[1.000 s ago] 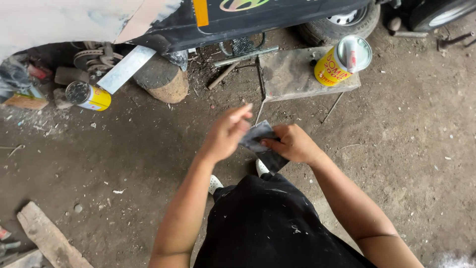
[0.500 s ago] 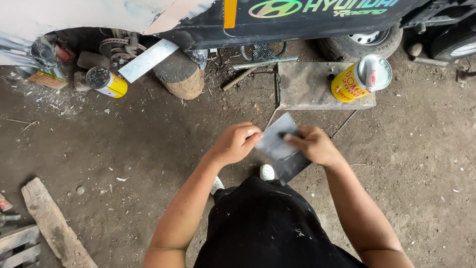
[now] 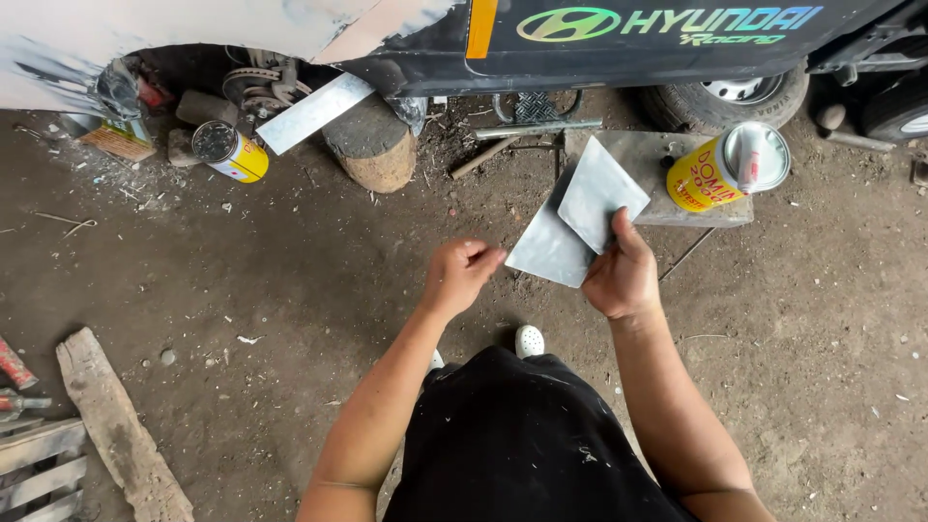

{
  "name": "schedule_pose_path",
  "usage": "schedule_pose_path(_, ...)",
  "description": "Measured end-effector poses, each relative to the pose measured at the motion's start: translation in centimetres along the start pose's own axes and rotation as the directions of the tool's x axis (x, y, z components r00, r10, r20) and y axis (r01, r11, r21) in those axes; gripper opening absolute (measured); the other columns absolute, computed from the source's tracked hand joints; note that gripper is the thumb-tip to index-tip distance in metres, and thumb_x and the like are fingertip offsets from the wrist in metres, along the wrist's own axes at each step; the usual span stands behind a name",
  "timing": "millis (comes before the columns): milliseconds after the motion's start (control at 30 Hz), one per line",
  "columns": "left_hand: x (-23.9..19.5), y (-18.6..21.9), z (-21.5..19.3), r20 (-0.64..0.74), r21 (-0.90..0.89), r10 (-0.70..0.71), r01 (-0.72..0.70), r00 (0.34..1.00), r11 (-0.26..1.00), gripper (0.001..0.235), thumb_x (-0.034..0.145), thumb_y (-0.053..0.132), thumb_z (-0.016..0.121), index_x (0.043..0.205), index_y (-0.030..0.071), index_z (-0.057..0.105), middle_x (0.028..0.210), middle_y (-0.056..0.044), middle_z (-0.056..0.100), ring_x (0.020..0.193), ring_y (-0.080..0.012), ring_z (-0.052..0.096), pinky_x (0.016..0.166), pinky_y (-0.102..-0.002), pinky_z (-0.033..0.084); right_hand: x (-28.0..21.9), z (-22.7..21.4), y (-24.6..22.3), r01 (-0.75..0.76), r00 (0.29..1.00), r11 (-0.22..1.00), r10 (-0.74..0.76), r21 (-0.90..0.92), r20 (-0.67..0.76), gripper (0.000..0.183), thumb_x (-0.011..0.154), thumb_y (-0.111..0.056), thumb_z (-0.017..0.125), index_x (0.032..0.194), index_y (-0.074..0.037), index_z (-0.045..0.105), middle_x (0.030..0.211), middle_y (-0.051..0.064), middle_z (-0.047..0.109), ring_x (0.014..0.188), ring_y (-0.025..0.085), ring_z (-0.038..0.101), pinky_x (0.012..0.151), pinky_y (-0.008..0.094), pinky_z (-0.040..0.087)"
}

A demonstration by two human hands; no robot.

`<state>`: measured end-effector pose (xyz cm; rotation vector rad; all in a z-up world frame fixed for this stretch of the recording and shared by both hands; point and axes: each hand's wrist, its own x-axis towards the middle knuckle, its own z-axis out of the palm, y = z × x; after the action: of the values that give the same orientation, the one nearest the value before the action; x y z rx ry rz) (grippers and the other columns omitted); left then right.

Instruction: The person uses a metal scraper to smooth a white surface on a vehicle, likely applying or leveling body filler. They repeatedly scrape the surface and occasionally wipe the tool on a second metal plate held in the other hand.

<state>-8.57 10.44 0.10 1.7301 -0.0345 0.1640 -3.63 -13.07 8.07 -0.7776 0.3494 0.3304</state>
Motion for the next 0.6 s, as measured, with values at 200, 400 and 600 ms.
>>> schedule_pose_path(200, -1.9, -2.5, -3.3, -0.012, 0.251, -0.252, 0.247, 0.968, 0.936, 0.056, 0.087, 0.044, 0.088, 0.078, -0.005, 0.063, 0.07, -0.012, 0.066, 0.065, -0.022, 0.063, 0.06, -0.032, 0.053, 3.7, -5.2, 8.4, -0.045, 0.989, 0.943, -0.003, 0.329, 0.145, 0.041, 0.113, -0.035, 0.051, 0.133, 0.0, 0.058, 0.128, 0.012, 0.069, 0.108, 0.022, 0.068, 0.103, 0.034, 0.051)
schedule_pose_path(400, -5.4, -8.8, -6.4, 0.321, -0.046, -0.311, 0.343, 0.894, 0.938, 0.065, 0.095, 0.057, 0.062, 0.13, 0.002, 0.054, 0.122, -0.011, 0.064, 0.115, -0.0149, 0.063, 0.099, -0.03, 0.05, 0.4, 5.1, 12.8, -0.197, 0.977, 0.975, 0.205, 0.106, -0.064, 0.047, 0.1, -0.047, 0.049, 0.129, -0.012, 0.059, 0.124, 0.007, 0.068, 0.112, 0.024, 0.067, 0.1, 0.046, 0.052)
schedule_pose_path(600, -2.2, -6.2, -13.5, 0.062, -0.478, -0.448, 0.421, 0.892, 0.771, 0.04, 0.108, 0.026, 0.047, 0.132, -0.005, 0.055, 0.122, -0.013, 0.062, 0.103, -0.02, 0.067, 0.091, -0.042, 0.064, 3.3, 3.2, 17.7, -0.185, 0.98, 0.978, 0.177, -0.096, -0.086, 0.041, 0.103, -0.037, 0.052, 0.132, -0.009, 0.053, 0.125, 0.006, 0.067, 0.11, 0.024, 0.067, 0.088, 0.048, 0.057)
